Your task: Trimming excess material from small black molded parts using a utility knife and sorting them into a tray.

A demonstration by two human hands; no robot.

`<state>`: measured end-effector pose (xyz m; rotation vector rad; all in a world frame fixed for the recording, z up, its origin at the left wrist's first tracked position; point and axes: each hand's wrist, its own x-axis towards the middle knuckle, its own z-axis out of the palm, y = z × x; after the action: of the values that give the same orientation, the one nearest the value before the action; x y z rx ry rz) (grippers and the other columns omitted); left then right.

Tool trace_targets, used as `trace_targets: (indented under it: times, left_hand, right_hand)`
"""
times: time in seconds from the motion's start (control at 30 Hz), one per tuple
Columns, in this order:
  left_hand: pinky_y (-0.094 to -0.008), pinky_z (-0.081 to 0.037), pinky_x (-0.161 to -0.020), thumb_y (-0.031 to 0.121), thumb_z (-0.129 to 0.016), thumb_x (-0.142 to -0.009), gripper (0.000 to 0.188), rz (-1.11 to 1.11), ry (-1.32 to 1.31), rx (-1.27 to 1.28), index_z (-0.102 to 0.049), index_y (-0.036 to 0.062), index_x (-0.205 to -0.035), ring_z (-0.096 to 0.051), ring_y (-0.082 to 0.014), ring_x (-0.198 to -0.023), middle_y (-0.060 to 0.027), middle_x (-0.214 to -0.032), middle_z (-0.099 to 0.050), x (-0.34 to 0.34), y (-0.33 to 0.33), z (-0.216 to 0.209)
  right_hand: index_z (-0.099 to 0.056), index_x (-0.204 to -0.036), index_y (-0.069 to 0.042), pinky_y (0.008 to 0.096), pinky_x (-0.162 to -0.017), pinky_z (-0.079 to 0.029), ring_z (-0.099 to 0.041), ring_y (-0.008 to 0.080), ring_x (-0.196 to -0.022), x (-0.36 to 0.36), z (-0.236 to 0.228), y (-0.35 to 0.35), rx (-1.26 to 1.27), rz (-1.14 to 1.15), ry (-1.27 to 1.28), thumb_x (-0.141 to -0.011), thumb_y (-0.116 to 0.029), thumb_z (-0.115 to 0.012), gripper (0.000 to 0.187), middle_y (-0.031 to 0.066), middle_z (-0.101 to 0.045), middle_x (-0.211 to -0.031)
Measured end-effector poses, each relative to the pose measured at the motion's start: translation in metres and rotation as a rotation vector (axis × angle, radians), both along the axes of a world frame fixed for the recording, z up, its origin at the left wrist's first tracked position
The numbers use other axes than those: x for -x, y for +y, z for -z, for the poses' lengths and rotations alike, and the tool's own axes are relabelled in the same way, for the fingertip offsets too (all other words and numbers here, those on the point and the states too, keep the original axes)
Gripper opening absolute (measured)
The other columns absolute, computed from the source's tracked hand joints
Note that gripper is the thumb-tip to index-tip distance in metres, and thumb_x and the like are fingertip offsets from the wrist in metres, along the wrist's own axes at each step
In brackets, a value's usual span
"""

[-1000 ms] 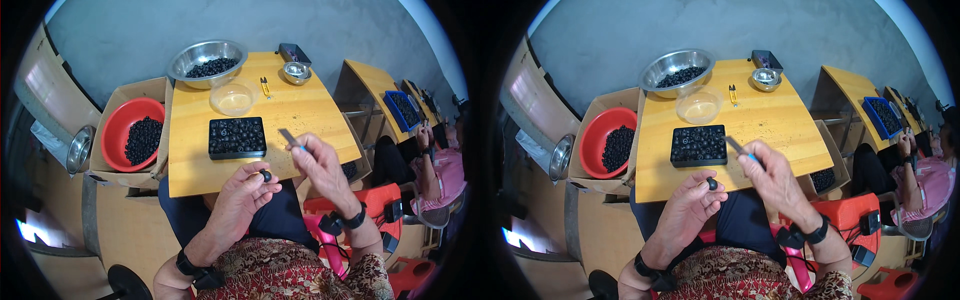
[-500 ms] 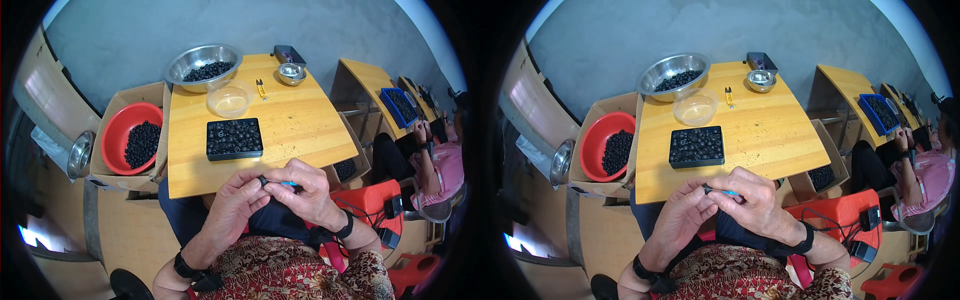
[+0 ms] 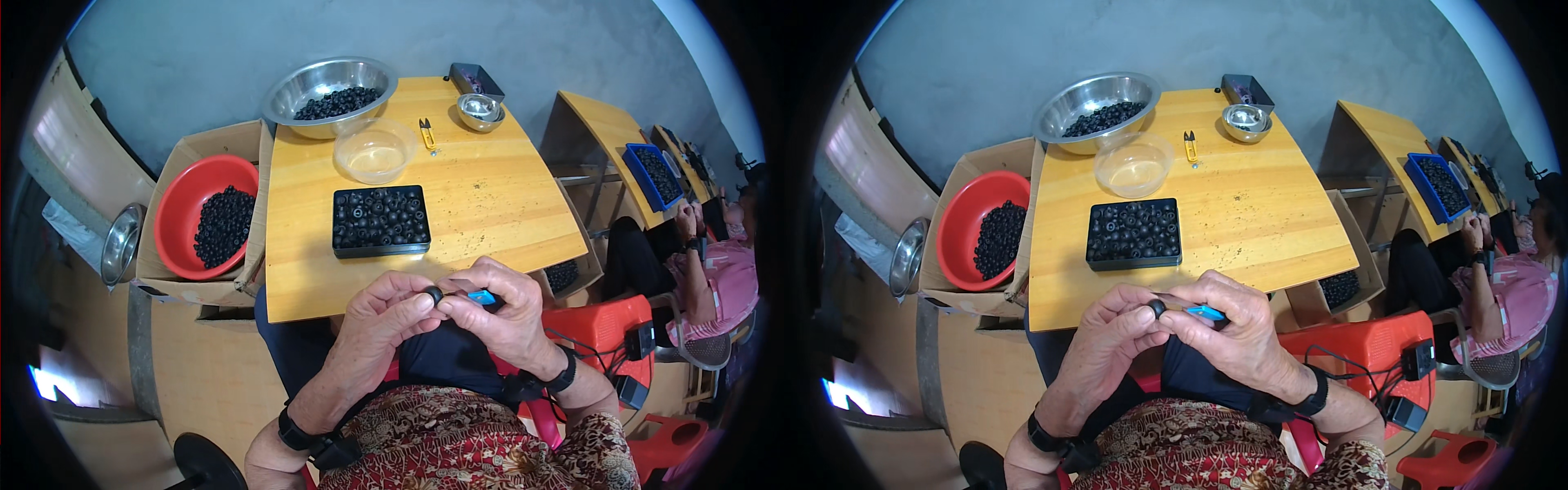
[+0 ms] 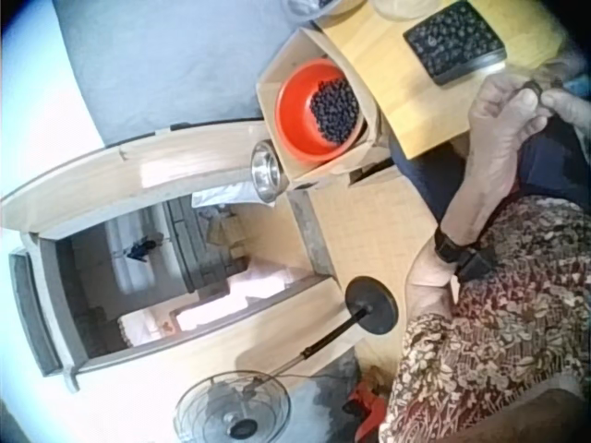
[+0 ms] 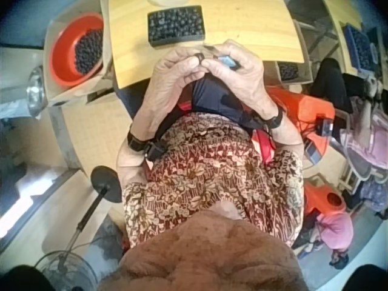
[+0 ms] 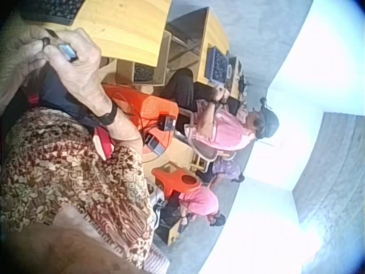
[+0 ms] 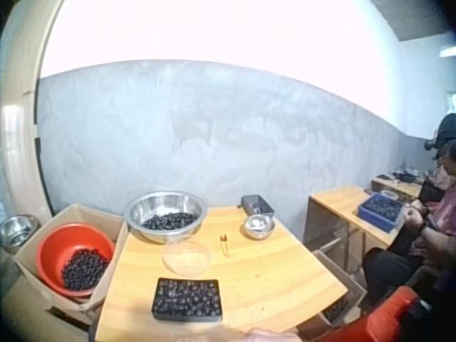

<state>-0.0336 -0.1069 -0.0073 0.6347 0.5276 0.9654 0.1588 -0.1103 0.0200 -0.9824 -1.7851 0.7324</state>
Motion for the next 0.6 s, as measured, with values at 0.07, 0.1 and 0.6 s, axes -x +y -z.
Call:
trace_targets:
  times: [0.07,0.1,0.6]
  left_hand:
    - [-0.0268,-0.056,-0.086,0.011,-0.063,-0.095,0.021,0.0,0.002,-0.011,-0.06,0.0055,-0.115,-0.067,-0.0117,-0.092,-0.0051,-0.103,-0.068,0.0,0.0,0.001]
    - [-0.0255,-0.055,-0.085,0.013,-0.064,-0.095,0.022,0.004,0.002,-0.021,-0.059,0.0052,-0.116,-0.067,-0.0122,-0.094,-0.0059,-0.105,-0.067,-0.001,0.0,0.002]
    - [-0.0263,-0.056,-0.088,0.01,-0.062,-0.096,0.022,-0.025,0.001,0.027,-0.058,0.0025,-0.117,-0.067,-0.0164,-0.097,-0.009,-0.105,-0.068,-0.008,-0.003,0.01]
  right_hand:
    - [-0.071,-0.103,-0.002,0.0256,-0.057,-0.045,-0.056,0.0112,-0.065,-0.001,0.001,0.0,-0.006,-0.001,0.006,-0.082,-0.004,-0.075,0.022,0.0061,-0.062,-0.077]
    - [-0.071,-0.103,-0.002,0.0256,-0.057,-0.045,-0.056,0.0112,-0.065,-0.001,0.001,0.0,-0.006,0.001,0.008,-0.082,-0.004,-0.075,0.022,0.0061,-0.062,-0.077]
    - [-0.058,-0.098,0.001,0.0361,-0.061,-0.051,-0.062,0.03,-0.074,-0.012,0.003,0.003,-0.374,0.06,-0.283,-0.082,-0.005,-0.07,0.02,0.0153,-0.061,-0.09]
